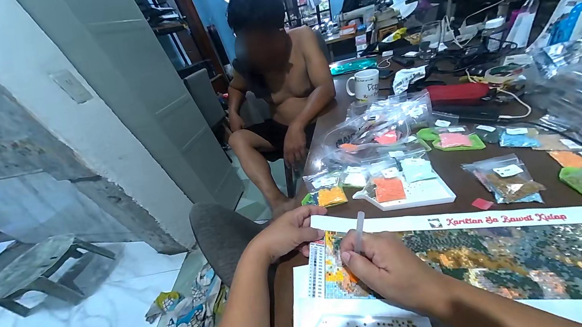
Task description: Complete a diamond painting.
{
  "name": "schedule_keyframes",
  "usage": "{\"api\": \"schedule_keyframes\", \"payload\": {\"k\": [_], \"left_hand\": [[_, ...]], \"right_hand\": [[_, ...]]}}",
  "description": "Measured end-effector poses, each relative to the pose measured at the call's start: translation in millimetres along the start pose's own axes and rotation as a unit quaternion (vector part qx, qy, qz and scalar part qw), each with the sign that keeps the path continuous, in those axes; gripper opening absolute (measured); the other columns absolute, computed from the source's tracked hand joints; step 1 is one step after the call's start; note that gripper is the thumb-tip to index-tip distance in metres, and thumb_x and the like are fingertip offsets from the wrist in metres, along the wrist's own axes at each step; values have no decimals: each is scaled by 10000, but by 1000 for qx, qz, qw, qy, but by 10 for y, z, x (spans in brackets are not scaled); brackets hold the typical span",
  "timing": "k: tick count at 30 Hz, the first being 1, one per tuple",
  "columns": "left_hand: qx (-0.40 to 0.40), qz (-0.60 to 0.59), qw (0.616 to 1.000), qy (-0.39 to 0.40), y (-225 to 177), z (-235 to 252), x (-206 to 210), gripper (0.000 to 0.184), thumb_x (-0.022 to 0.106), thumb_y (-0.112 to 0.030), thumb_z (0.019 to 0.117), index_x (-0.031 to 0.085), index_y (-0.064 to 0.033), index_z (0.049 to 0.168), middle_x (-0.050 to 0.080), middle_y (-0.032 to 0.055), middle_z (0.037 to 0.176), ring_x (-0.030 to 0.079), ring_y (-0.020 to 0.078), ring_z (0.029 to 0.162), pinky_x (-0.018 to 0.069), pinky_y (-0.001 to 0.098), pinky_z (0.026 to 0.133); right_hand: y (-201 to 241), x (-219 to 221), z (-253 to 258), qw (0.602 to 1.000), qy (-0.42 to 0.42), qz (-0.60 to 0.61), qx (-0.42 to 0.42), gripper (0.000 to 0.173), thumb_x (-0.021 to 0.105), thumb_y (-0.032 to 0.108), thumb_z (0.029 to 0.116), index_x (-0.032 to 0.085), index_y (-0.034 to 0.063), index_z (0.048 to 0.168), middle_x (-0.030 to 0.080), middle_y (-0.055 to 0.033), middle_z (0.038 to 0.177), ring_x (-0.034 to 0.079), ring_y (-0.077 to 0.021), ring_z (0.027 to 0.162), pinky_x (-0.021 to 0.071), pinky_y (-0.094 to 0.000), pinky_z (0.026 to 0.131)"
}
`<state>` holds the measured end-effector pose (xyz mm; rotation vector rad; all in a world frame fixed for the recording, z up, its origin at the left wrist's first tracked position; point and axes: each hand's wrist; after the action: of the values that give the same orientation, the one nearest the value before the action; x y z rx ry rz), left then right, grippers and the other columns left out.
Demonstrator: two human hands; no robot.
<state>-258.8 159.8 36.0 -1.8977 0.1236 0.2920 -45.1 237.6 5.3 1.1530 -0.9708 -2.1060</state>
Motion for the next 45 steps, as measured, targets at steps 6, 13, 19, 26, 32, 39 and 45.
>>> {"api": "schedule_keyframes", "payload": {"k": [6,13,19,26,32,39,45], "left_hand": [[-1,9,1000,-4,-14,-8,11,419,558,20,1002,480,-60,1405,687,36,904,593,38,617,496,179,568],[4,3,1000,3,9,5,1,432,550,35,996,469,-61,1410,682,29,898,587,36,606,496,180,562],[3,-3,1000,2,8,4,1,431,554,29,998,470,-57,1412,690,34,911,598,38,617,503,182,572],[2,-5,1000,4,11,2,-8,427,549,22,1003,470,-65,1413,698,37,938,605,39,628,503,181,574],[8,-6,1000,2,16,2,-2,425,549,26,1000,475,-59,1410,704,40,950,610,39,635,504,181,575],[6,-5,1000,3,11,-1,-1,422,551,25,999,475,-58,1406,699,35,939,603,36,631,496,177,570],[3,-11,1000,-1,6,-1,5,429,553,30,996,473,-58,1408,702,42,949,606,38,632,497,177,572]], "right_hand": [[16,-4,-3,1000,8,-8,11,267,441,234,1024,623,95,886,467,51,639,449,-12,568,371,-200,531],[22,-5,-6,996,34,-68,-45,306,420,213,1040,647,41,926,541,-38,694,513,-100,616,429,-260,572],[-21,-29,-38,998,-16,-29,-53,318,441,228,1047,643,53,873,513,4,660,472,-30,583,387,-192,543],[-95,-67,-23,997,4,-12,-79,313,451,222,1049,649,38,891,521,-1,665,475,-20,598,391,-180,561],[-94,-69,-35,996,20,-8,-84,315,456,225,1057,653,32,904,534,-16,677,486,-37,606,402,-198,566],[-99,-49,-42,994,19,-30,-101,308,465,210,1044,659,25,894,545,-36,678,495,-59,611,408,-210,568],[-94,-52,-49,994,18,-37,-99,313,468,220,1050,662,24,900,550,-41,681,496,-61,610,407,-209,566]]}}
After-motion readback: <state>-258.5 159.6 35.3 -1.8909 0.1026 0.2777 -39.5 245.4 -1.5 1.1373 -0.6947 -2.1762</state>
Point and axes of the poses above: each hand's wrist, its own z-axis towards the middle knuckle, its own x-axis out of the palm, y = z × x
